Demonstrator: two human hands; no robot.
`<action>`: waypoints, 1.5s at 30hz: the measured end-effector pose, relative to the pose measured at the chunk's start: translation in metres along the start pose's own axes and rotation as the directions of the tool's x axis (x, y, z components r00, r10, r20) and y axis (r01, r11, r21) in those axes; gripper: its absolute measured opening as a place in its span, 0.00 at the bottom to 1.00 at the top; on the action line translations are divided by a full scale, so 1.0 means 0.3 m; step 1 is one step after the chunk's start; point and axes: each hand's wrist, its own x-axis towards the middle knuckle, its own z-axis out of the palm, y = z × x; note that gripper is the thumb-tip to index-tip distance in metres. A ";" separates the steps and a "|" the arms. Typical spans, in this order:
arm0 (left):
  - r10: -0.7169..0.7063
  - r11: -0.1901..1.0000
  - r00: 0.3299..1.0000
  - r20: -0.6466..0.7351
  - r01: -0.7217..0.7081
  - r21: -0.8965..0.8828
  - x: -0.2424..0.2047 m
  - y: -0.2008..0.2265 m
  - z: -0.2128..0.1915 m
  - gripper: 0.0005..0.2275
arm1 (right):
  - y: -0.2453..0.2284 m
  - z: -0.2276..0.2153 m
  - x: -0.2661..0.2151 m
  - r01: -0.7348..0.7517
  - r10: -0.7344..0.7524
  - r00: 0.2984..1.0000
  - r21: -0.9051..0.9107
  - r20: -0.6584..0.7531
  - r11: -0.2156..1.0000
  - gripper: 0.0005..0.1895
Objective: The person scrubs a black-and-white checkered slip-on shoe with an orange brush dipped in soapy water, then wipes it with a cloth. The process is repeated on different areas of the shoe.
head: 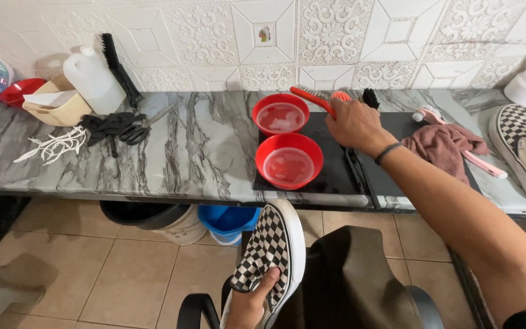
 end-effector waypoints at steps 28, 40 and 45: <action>-0.159 0.986 0.987 -0.025 0.160 0.036 0.082 0.005 0.001 0.30 | -0.148 -0.168 -0.136 0.030 -0.040 0.877 0.030 0.478 0.999 0.15; 0.461 0.839 0.878 0.128 -0.478 0.260 0.036 -0.041 -0.029 0.30 | -0.101 -0.091 -0.306 0.032 -0.059 0.985 0.163 0.161 0.986 0.22; 0.717 0.601 0.668 0.199 -0.738 0.308 -0.012 -0.005 -0.020 0.26 | 0.003 -0.095 -0.529 0.032 -0.088 0.992 0.488 0.092 0.872 0.14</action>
